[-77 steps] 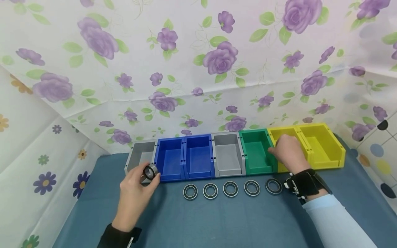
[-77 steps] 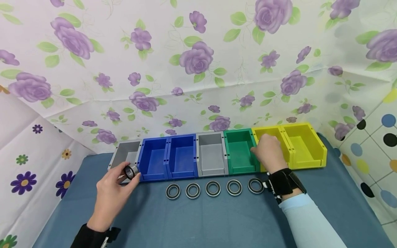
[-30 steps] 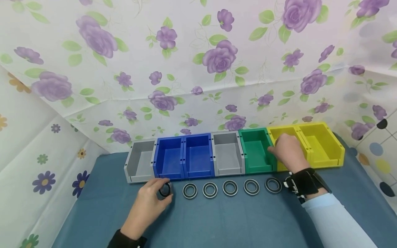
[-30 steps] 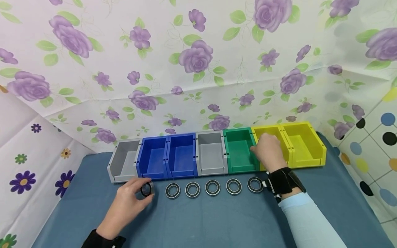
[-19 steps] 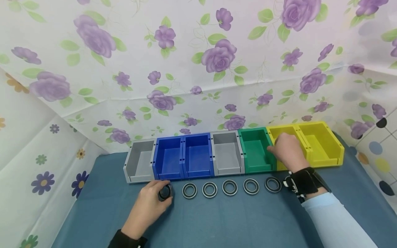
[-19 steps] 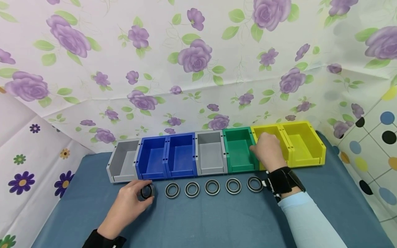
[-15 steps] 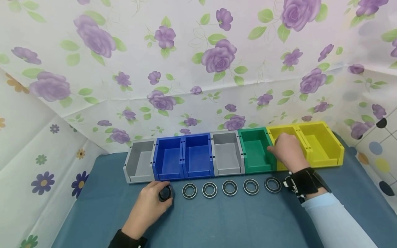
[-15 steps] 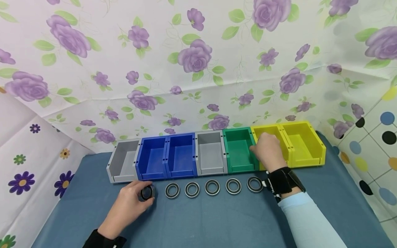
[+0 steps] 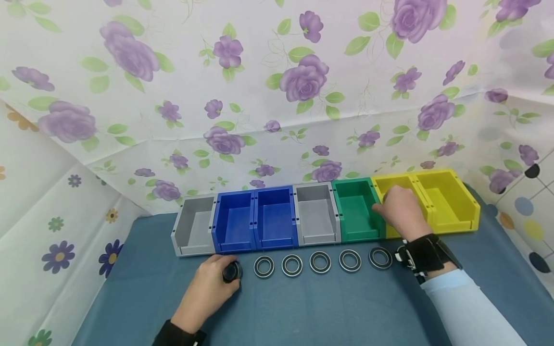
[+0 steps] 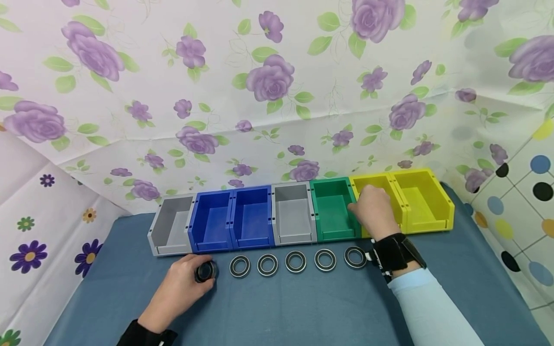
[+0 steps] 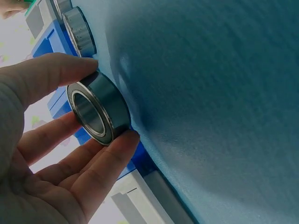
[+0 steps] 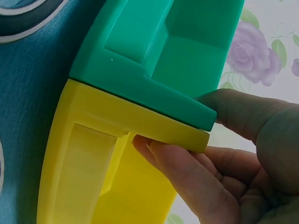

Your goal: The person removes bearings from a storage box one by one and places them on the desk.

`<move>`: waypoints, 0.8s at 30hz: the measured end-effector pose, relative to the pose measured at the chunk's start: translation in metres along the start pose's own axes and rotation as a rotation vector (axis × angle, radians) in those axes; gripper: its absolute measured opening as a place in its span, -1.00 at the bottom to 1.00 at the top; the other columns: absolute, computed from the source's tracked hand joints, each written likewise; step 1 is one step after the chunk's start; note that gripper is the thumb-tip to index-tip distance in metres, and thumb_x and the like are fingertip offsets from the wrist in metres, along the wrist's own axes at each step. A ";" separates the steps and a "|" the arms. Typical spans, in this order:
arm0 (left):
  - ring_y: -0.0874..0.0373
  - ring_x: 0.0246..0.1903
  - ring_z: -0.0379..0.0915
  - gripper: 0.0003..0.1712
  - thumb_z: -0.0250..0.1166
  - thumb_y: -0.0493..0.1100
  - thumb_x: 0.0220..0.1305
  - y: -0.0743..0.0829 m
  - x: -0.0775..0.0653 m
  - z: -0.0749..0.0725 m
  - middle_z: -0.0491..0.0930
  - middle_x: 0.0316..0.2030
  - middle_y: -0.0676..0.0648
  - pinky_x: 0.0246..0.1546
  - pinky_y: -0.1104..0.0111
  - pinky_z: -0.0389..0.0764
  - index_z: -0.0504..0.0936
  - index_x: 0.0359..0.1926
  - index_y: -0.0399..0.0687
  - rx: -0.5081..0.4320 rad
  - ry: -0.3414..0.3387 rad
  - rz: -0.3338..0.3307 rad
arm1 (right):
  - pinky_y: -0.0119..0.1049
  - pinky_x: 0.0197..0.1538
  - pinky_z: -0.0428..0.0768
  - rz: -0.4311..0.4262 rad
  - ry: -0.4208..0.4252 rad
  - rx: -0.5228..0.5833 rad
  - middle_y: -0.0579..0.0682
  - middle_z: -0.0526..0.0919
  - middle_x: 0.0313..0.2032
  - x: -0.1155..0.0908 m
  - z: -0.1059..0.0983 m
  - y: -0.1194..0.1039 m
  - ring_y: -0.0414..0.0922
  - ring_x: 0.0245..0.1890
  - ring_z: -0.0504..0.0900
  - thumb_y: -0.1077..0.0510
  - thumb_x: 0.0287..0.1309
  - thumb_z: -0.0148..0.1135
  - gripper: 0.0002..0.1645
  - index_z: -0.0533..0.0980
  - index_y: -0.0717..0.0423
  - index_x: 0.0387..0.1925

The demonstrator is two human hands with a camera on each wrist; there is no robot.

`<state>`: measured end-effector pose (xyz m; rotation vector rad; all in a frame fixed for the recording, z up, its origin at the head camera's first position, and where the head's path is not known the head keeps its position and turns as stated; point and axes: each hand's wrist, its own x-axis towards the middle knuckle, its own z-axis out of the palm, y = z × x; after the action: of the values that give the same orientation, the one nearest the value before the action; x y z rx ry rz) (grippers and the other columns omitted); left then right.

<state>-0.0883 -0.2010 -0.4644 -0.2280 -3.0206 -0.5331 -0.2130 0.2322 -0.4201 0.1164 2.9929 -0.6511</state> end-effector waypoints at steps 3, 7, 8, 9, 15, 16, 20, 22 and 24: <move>0.10 -0.08 0.43 -0.41 0.48 -0.10 -0.19 -0.001 0.000 0.001 0.52 -0.10 -0.07 -0.10 0.19 0.47 0.59 -0.01 -0.01 0.014 -0.033 -0.012 | -0.31 -0.64 0.28 0.000 -0.002 0.006 -0.07 0.25 -0.80 0.000 0.000 0.001 -0.12 -0.76 0.32 -0.01 0.07 0.28 -0.52 0.38 0.12 -0.79; 0.09 -0.08 0.43 -0.42 0.46 -0.12 -0.18 -0.001 0.001 0.002 0.52 -0.10 -0.08 -0.10 0.16 0.47 0.59 -0.01 -0.03 0.029 -0.067 -0.014 | -0.31 -0.63 0.29 0.007 -0.011 0.008 -0.07 0.25 -0.80 -0.001 -0.001 0.001 -0.12 -0.76 0.32 -0.01 0.08 0.28 -0.52 0.38 0.12 -0.79; 0.09 -0.08 0.43 -0.43 0.46 -0.12 -0.17 -0.001 0.002 0.002 0.52 -0.10 -0.07 -0.10 0.16 0.47 0.59 -0.02 -0.03 0.033 -0.071 -0.012 | -0.31 -0.63 0.29 0.006 -0.013 0.008 -0.07 0.24 -0.80 -0.001 -0.001 0.001 -0.13 -0.76 0.32 -0.01 0.08 0.28 -0.52 0.38 0.12 -0.79; 0.09 -0.08 0.43 -0.44 0.46 -0.13 -0.16 -0.001 0.002 0.002 0.51 -0.10 -0.07 -0.10 0.15 0.47 0.59 -0.02 -0.03 0.036 -0.074 -0.010 | -0.30 -0.63 0.29 0.006 -0.014 0.008 -0.07 0.24 -0.80 -0.001 -0.002 0.001 -0.13 -0.76 0.32 -0.01 0.08 0.28 -0.52 0.37 0.12 -0.79; 0.07 -0.06 0.42 -0.47 0.43 -0.15 -0.12 0.002 0.004 0.003 0.51 -0.08 -0.07 -0.07 0.13 0.45 0.59 -0.02 -0.02 0.050 -0.100 -0.003 | -0.30 -0.62 0.29 0.003 -0.018 -0.005 -0.07 0.24 -0.80 -0.002 -0.003 0.002 -0.13 -0.75 0.32 -0.01 0.08 0.28 -0.52 0.37 0.12 -0.80; 0.06 -0.05 0.41 -0.48 0.43 -0.15 -0.12 0.002 0.004 0.003 0.51 -0.08 -0.07 -0.07 0.12 0.44 0.59 -0.01 -0.01 0.051 -0.106 -0.002 | -0.30 -0.63 0.28 0.004 -0.018 -0.007 -0.07 0.24 -0.80 -0.002 -0.003 0.003 -0.13 -0.75 0.32 -0.02 0.08 0.28 -0.52 0.38 0.12 -0.79; 0.03 -0.01 0.39 -0.49 0.42 -0.13 -0.09 0.004 0.005 0.003 0.51 -0.06 -0.08 -0.04 0.10 0.42 0.59 -0.01 -0.01 0.066 -0.124 0.000 | -0.30 -0.62 0.29 0.007 -0.016 -0.011 -0.07 0.25 -0.80 -0.001 -0.002 0.004 -0.12 -0.75 0.32 -0.02 0.08 0.28 -0.52 0.38 0.12 -0.79; 0.02 0.02 0.38 -0.49 0.41 -0.12 -0.08 0.005 0.006 0.003 0.50 -0.04 -0.09 -0.03 0.09 0.41 0.60 -0.01 -0.01 0.073 -0.138 -0.010 | -0.30 -0.62 0.29 0.011 -0.018 -0.010 -0.07 0.24 -0.79 -0.001 -0.002 0.005 -0.11 -0.74 0.33 -0.01 0.09 0.27 -0.52 0.38 0.12 -0.79; 0.00 0.04 0.37 -0.48 0.42 -0.10 -0.06 0.006 0.007 0.003 0.50 -0.02 -0.10 -0.01 0.07 0.39 0.59 0.01 -0.02 0.072 -0.153 -0.022 | -0.30 -0.62 0.29 0.012 -0.017 -0.010 -0.07 0.25 -0.79 0.000 -0.001 0.006 -0.11 -0.75 0.33 -0.01 0.10 0.26 -0.52 0.38 0.12 -0.78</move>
<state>-0.0945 -0.1936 -0.4647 -0.2426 -3.1872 -0.4260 -0.2122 0.2380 -0.4221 0.1268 2.9763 -0.6320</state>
